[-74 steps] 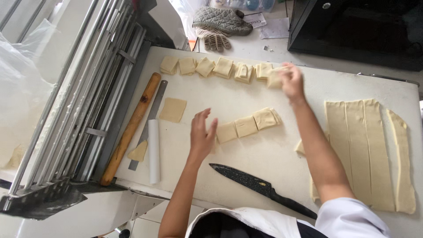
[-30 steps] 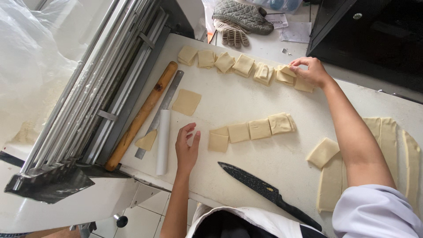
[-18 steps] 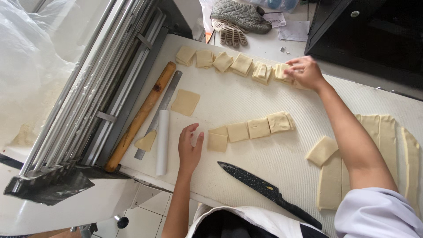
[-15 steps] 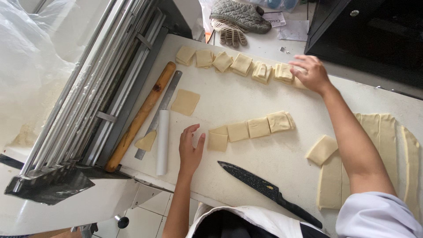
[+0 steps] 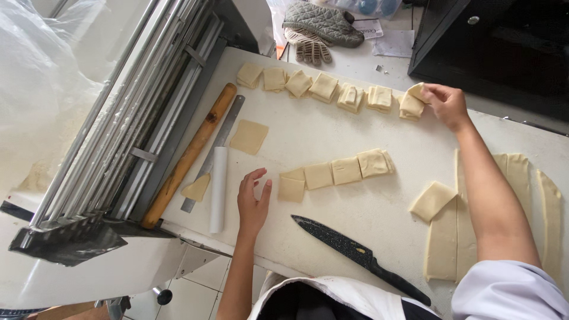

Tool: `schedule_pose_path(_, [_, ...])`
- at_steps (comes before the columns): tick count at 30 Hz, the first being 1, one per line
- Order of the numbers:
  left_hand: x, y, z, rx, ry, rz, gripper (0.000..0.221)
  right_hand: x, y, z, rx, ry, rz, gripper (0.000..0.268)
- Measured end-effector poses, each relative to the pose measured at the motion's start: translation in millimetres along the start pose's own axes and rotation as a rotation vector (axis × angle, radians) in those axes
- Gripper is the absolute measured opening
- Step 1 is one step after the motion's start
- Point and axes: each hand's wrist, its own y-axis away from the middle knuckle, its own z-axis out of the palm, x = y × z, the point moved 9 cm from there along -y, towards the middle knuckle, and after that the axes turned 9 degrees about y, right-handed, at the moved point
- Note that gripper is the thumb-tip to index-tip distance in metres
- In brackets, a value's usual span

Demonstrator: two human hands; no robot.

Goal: The person cuts strips of dough with a knife, folds the strips into squares, and stacks them together on the work surface.

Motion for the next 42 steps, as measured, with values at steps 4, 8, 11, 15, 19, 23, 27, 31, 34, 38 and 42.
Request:
schedule_pose_path(4, [0, 0, -2, 0.011, -0.002, 0.001, 0.03, 6, -6, -11, 0.099, -0.05, -0.035, 0.026])
schedule_pose_path(8, [-5, 1, 0, -0.001, -0.034, -0.021, 0.03, -6, 4, 2, 0.088, 0.442, -0.101, 0.024])
schedule_pose_path(11, [-7, 3, 3, -0.011, -0.028, -0.026, 0.029, -46, 31, 33, 0.021, 0.795, -0.541, 0.03])
schedule_pose_path(15, [-7, 3, 6, -0.02, -0.009, -0.008, 0.029, -49, 27, 31, -0.06, 0.746, -0.408, 0.071])
schedule_pose_path(19, [-6, 3, 10, -0.031, -0.011, -0.009, 0.03, -32, 10, 34, -0.199, 0.737, -0.204, 0.086])
schedule_pose_path(23, [-5, 2, 8, -0.029, -0.019, 0.003, 0.031, -34, 6, 43, -0.152, 0.751, -0.28, 0.077])
schedule_pose_path(27, [5, 6, 18, -0.144, -0.23, 0.163, 0.043, -45, 15, 43, -0.063, 0.723, -0.365, 0.084])
schedule_pose_path(31, [15, 12, 35, -0.251, -0.356, 0.372, 0.054, -98, 39, 51, 0.102, 0.949, -0.493, 0.082])
schedule_pose_path(34, [8, 10, 45, -0.299, -0.399, 0.329, 0.054, -146, 86, 97, -0.056, 0.764, -0.585, 0.063])
schedule_pose_path(38, [8, 4, 55, -0.366, -0.402, 0.248, 0.062, -221, 173, 189, -0.255, 0.735, -0.952, 0.057])
schedule_pose_path(42, [16, -1, 58, -0.404, -0.427, 0.197, 0.049, -235, 184, 215, -0.504, 0.647, -0.733, 0.054])
